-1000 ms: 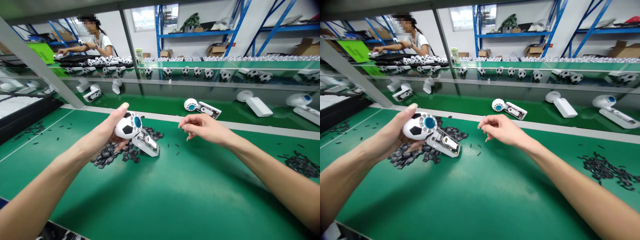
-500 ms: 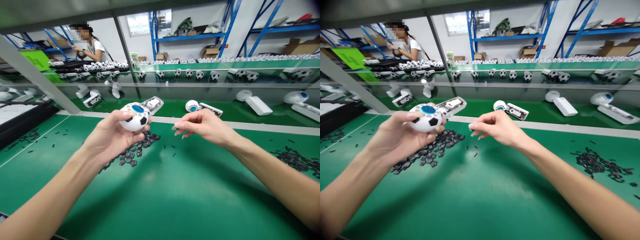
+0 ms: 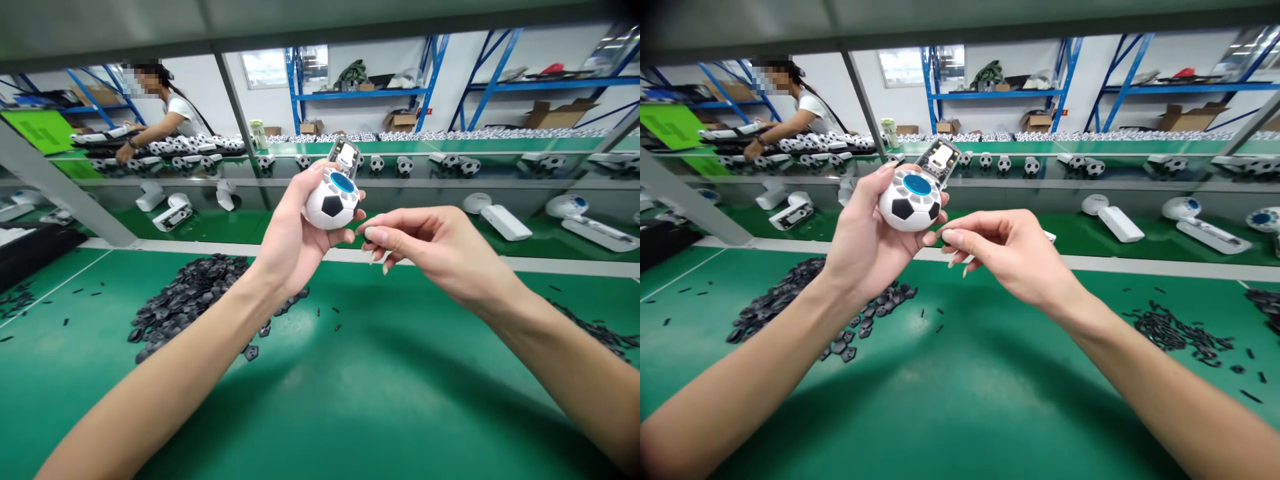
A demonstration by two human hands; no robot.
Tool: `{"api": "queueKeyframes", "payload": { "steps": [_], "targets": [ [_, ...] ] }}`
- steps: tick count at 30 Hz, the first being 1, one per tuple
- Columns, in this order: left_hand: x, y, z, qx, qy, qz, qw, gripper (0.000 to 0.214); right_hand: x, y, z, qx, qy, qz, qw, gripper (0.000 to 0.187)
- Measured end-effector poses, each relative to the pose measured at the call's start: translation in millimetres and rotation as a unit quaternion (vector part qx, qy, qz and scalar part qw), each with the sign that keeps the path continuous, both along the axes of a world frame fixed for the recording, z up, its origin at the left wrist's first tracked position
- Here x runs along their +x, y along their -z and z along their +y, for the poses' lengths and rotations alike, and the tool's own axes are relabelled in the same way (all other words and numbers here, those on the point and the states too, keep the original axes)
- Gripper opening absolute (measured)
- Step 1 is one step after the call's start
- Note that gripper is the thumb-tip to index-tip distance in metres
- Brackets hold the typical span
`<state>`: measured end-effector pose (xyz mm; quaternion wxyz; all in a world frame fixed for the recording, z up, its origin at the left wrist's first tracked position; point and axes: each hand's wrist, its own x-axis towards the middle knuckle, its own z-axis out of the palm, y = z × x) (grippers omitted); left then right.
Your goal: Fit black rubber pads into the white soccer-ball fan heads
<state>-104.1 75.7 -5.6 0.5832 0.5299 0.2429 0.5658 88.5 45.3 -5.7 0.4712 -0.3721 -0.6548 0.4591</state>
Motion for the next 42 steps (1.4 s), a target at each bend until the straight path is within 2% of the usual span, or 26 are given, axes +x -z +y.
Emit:
{"api": "queueKeyframes", "payload": {
  "steps": [4, 10, 20, 26, 31, 42],
  "targets": [
    [3, 9.8, -7, 0.007, -0.055, 0.030, 0.998, 0.030, 0, -4.4, -2, -0.012, 0.012, 0.036, 0.999, 0.040],
    [0, 13.8, -16, -0.031, -0.041, 0.050, 0.997, 0.027, 2, -1.6, -5, -0.020, -0.016, 0.057, 0.998, 0.035],
    [1, 9.0, -23, 0.017, -0.042, 0.064, 0.997, 0.016, 1, -0.8, -8, 0.055, 0.032, 0.049, 0.997, 0.031],
    [3, 13.4, -24, 0.029, -0.058, 0.081, 0.995, 0.012, -4, 4.3, -13, 0.075, 0.009, 0.032, 0.997, 0.028],
    [3, 15.0, -25, 0.048, -0.067, 0.102, 0.991, 0.013, -4, 2.7, -15, 0.084, 0.016, 0.045, 0.995, 0.027],
    [4, 15.8, -26, 0.021, -0.067, 0.095, 0.993, 0.014, -7, 3.3, -17, 0.090, 0.020, 0.037, 0.995, 0.030]
  ]
}}
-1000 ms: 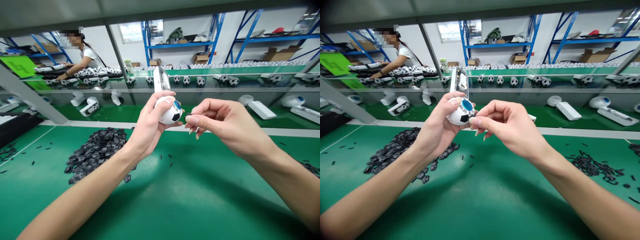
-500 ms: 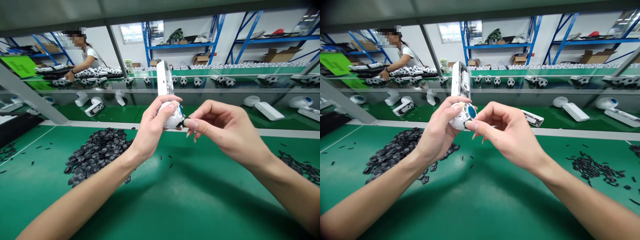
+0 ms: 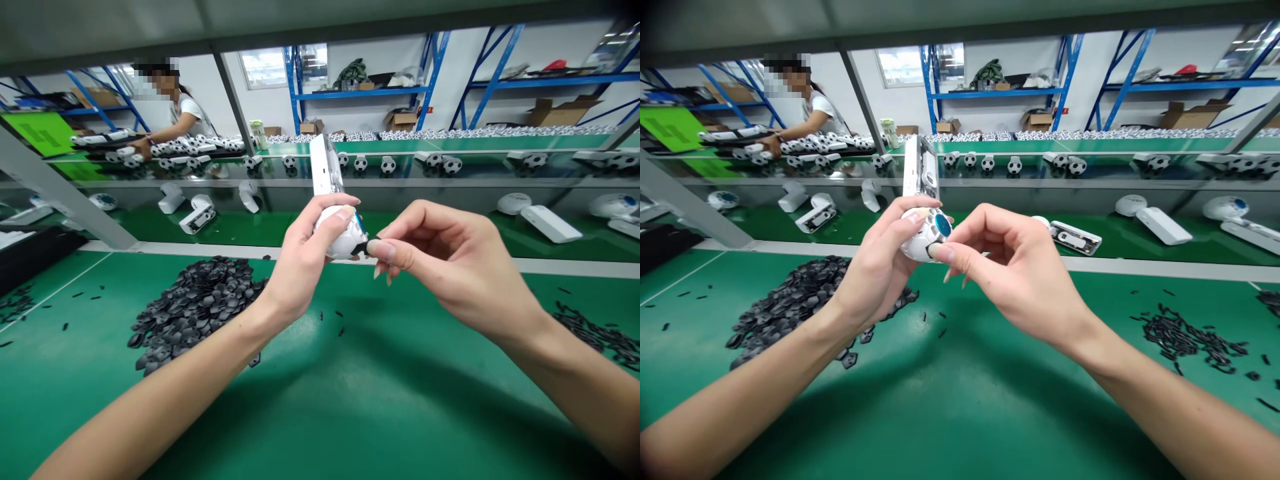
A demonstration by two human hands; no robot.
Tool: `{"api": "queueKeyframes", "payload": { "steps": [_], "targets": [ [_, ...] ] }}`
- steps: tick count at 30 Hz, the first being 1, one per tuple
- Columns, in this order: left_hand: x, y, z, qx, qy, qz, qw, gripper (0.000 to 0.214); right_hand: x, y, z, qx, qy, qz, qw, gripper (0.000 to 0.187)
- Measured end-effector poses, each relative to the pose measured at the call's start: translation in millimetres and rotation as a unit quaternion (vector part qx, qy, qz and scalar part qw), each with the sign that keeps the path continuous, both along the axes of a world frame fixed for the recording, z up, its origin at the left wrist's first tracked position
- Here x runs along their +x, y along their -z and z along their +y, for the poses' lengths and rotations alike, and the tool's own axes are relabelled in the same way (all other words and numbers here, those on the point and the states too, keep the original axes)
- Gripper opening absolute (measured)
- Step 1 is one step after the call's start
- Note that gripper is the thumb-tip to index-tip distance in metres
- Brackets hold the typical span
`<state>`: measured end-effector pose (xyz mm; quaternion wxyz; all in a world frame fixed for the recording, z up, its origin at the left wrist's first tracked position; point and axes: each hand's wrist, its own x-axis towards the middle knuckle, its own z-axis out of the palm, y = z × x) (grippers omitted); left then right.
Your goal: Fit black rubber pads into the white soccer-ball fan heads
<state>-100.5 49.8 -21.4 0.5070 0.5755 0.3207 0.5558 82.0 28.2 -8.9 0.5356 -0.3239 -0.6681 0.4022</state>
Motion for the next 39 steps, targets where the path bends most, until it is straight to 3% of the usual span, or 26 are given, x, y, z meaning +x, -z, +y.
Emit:
{"api": "queueKeyframes", "payload": {
  "steps": [9, 27, 39],
  "targets": [
    [-4.9, 2.6, 0.0, 0.039, -0.042, 0.037, 0.998, 0.019, -3.6, -1.3, -4.8, 0.012, 0.018, -0.029, 0.999, 0.035],
    [-5.4, 1.9, -6.0, 0.068, -0.038, 0.063, 0.995, 0.021, -3.3, -2.5, -6.0, 0.011, 0.023, -0.030, 0.999, 0.035],
    [-4.6, 0.7, -6.0, 0.044, -0.033, 0.062, 0.997, 0.022, -4.4, -1.7, -5.4, 0.003, 0.019, -0.036, 0.999, 0.035]
  ]
}}
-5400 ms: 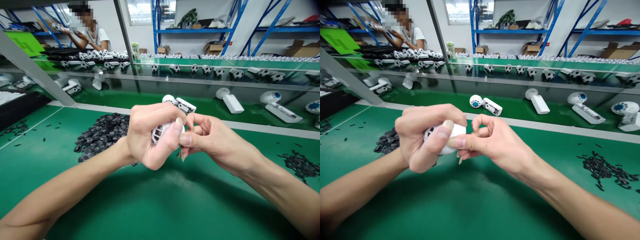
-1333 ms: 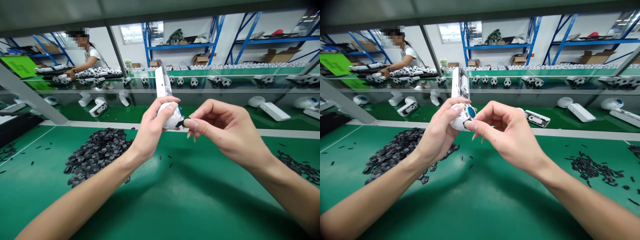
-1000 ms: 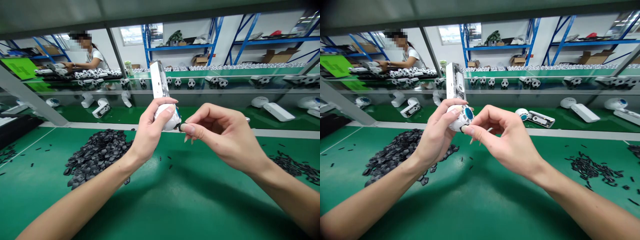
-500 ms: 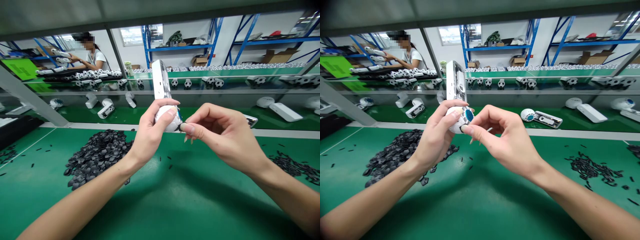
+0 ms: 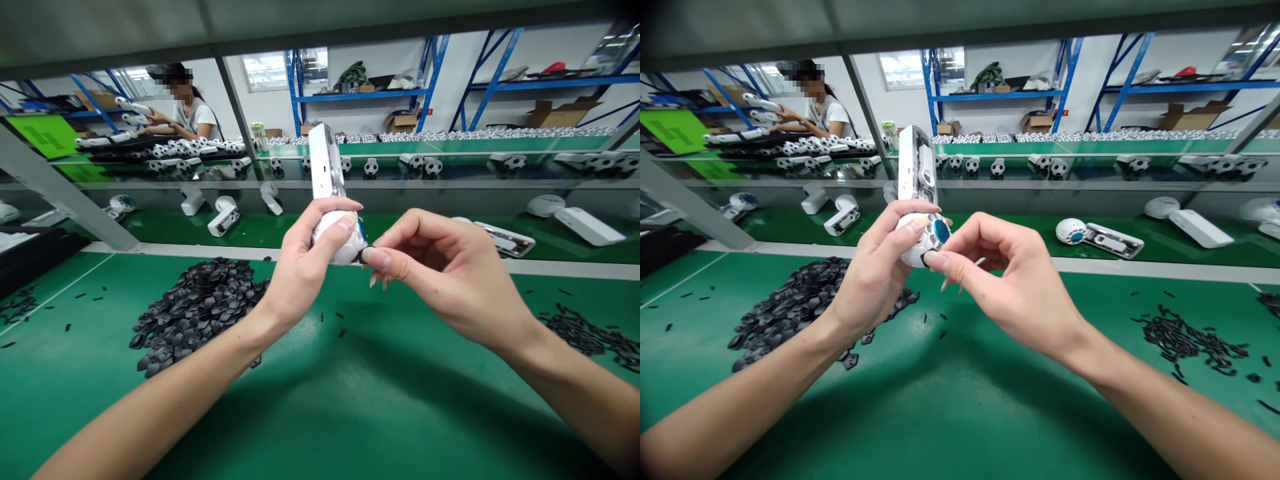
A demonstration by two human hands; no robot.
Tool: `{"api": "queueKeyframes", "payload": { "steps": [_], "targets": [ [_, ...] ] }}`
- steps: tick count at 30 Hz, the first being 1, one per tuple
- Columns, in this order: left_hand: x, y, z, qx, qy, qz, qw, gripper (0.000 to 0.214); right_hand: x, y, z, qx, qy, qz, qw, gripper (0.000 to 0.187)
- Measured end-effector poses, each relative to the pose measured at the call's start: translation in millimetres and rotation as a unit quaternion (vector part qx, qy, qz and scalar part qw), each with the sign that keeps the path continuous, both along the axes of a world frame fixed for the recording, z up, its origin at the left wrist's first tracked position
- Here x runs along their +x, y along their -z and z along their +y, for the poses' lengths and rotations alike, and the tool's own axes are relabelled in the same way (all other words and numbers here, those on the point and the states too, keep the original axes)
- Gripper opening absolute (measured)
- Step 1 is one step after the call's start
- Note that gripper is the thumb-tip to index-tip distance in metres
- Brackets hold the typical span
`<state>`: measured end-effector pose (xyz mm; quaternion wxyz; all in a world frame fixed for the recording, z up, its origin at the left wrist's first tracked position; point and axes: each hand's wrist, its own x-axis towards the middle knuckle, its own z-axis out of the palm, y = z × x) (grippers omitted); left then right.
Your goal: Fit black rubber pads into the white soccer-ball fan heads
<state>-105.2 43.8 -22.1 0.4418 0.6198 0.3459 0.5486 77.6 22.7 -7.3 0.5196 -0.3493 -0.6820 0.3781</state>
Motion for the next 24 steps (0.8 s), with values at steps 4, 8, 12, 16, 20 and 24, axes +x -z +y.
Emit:
{"api": "queueKeyframes", "payload": {
  "steps": [4, 8, 12, 16, 20, 24],
  "targets": [
    [-0.6, -0.5, -0.9, 0.011, -0.001, 0.002, 1.000, 0.022, 0.0, 0.9, 0.1, 0.000, -0.003, 0.000, 1.000, 0.033],
    [-1.0, -0.6, -0.9, 0.013, 0.004, -0.004, 1.000, 0.020, 0.5, 1.2, -0.6, 0.001, -0.008, 0.008, 1.000, 0.031],
    [-0.7, -1.1, -1.4, 0.001, 0.003, -0.002, 1.000, 0.021, 0.3, 0.9, -0.8, -0.003, -0.009, 0.007, 1.000, 0.033],
    [-1.1, -1.4, -1.8, 0.004, 0.008, 0.003, 1.000, 0.022, 0.3, -0.3, -1.2, -0.002, -0.007, 0.006, 1.000, 0.035],
    [-1.7, -1.0, -1.7, 0.005, 0.006, 0.003, 1.000, 0.022, 0.4, -0.9, -1.6, -0.001, 0.000, 0.007, 1.000, 0.037],
    [-2.3, -0.4, -2.0, 0.010, 0.003, 0.004, 1.000, 0.021, 0.4, -0.3, -1.5, -0.001, -0.005, 0.012, 1.000, 0.034]
  ]
}}
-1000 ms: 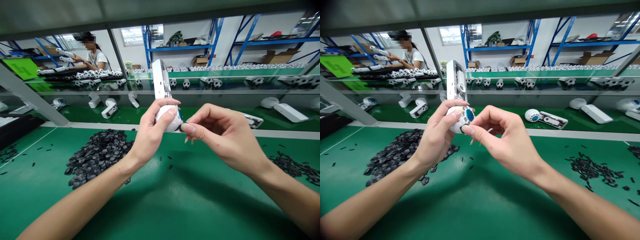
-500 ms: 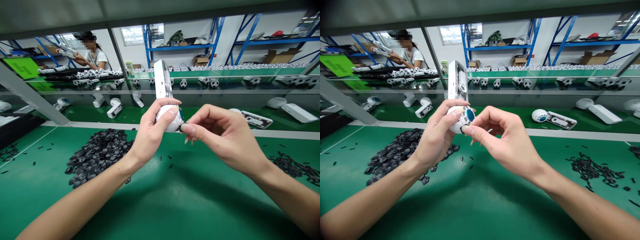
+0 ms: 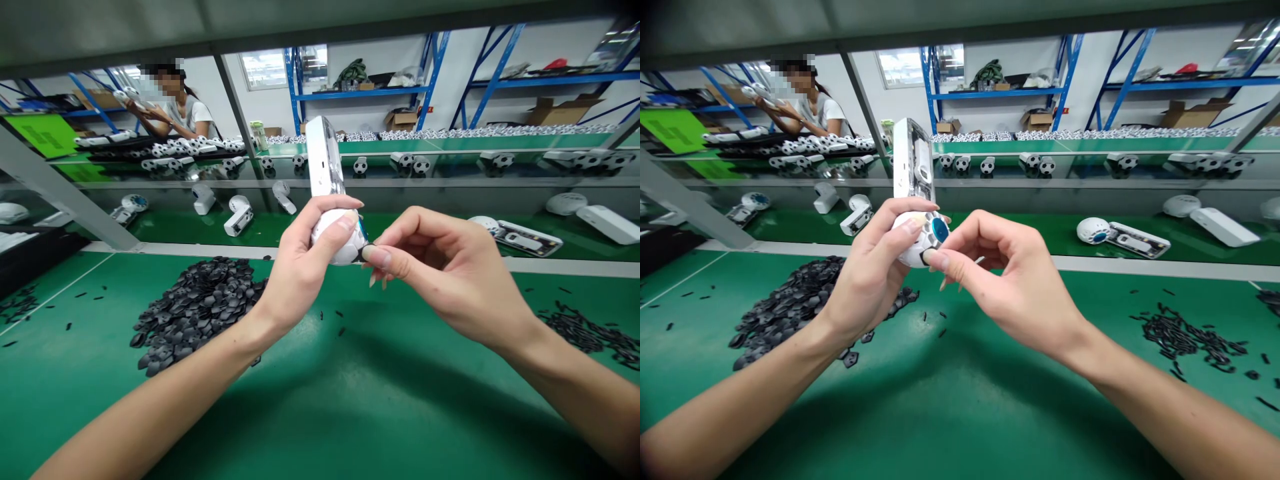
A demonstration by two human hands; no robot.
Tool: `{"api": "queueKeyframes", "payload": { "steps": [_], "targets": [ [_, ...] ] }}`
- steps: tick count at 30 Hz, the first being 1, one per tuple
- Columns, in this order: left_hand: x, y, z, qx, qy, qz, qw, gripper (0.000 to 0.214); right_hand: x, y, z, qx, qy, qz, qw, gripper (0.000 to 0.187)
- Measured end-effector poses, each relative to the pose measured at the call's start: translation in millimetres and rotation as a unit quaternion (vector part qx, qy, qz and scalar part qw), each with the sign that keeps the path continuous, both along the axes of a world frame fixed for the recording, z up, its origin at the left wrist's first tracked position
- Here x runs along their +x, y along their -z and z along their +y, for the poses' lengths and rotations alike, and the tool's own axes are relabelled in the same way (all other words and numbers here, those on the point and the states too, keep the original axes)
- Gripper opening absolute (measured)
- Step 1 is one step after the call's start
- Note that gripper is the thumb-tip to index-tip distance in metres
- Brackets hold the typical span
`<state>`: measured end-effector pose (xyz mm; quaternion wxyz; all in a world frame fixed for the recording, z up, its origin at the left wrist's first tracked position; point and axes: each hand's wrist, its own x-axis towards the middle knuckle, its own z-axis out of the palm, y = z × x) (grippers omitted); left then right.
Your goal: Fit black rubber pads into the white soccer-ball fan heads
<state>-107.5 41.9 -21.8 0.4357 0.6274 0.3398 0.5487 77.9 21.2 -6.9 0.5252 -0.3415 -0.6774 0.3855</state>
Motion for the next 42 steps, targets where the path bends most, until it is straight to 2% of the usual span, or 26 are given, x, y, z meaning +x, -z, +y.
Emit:
{"api": "queueKeyframes", "payload": {
  "steps": [27, 32, 36, 42],
  "targets": [
    [0, -0.3, 0, -0.015, 0.010, -0.024, 1.000, 0.019, -1, 1.8, 0, 0.005, -0.021, 0.026, 0.999, 0.027],
    [0, 0.0, 1, 0.000, -0.001, -0.032, 0.999, 0.018, 1, -0.1, 1, 0.029, 0.009, 0.026, 0.999, 0.025],
    [-2, 1.3, 3, 0.008, -0.011, -0.052, 0.999, 0.028, 2, 0.6, 6, 0.025, 0.021, 0.039, 0.999, 0.025],
    [0, 6.3, -1, 0.020, -0.008, -0.017, 1.000, 0.030, -2, 6.0, 9, 0.034, 0.034, 0.040, 0.998, 0.018]
  ]
}}
